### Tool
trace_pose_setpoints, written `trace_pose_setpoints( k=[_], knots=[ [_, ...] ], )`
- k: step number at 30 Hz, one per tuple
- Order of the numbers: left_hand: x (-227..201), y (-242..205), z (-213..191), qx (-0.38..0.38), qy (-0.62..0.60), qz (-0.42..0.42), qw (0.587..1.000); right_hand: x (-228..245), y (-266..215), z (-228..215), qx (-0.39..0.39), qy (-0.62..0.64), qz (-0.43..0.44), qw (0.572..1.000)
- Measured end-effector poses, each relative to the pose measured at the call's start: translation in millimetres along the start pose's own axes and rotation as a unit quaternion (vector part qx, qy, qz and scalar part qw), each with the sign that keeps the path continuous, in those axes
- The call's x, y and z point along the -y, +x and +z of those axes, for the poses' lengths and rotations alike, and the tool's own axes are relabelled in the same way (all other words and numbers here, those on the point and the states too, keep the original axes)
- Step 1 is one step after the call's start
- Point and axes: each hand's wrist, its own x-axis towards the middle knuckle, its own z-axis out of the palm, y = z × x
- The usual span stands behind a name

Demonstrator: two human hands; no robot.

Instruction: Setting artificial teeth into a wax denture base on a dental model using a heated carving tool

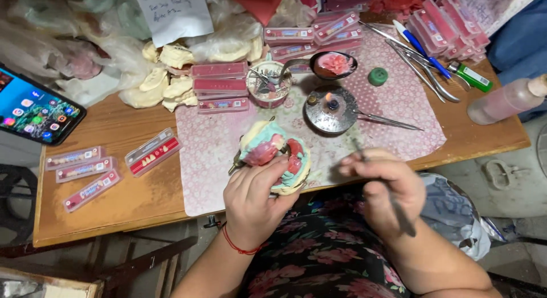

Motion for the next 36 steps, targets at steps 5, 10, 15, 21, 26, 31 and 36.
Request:
trace_pose_setpoints(
  k=[5,10,15,21,26,31,36],
  knots=[
    [1.6,-1.4,-1.3,0.006,0.003,0.002,1.000,12.1,-2.2,13.8,0.086,-0.043,0.013,0.995],
    [-0.2,4.6,-2.2,0.008,0.001,0.007,1.000,8.9,-7.6,18.8,0.062,-0.164,-0.034,0.984],
    [-0.2,5.8,3.9,-0.065,-0.030,-0.004,0.997,7.6,7.2,26.2,0.040,-0.075,-0.099,0.991],
    [-0.8,7.2,2.4,-0.057,-0.037,-0.007,0.998,4.2,2.8,26.8,0.022,-0.091,-0.071,0.993],
    [-0.1,5.1,2.6,-0.050,-0.044,-0.011,0.998,14.3,13.4,36.4,0.023,-0.082,-0.096,0.992],
    [-0.1,4.6,4.1,-0.054,-0.034,-0.015,0.998,20.2,20.7,40.2,0.032,-0.098,-0.110,0.989],
    [0.5,3.6,6.2,-0.063,-0.030,-0.018,0.997,26.4,24.8,39.2,0.056,-0.156,-0.115,0.979]
  ],
)
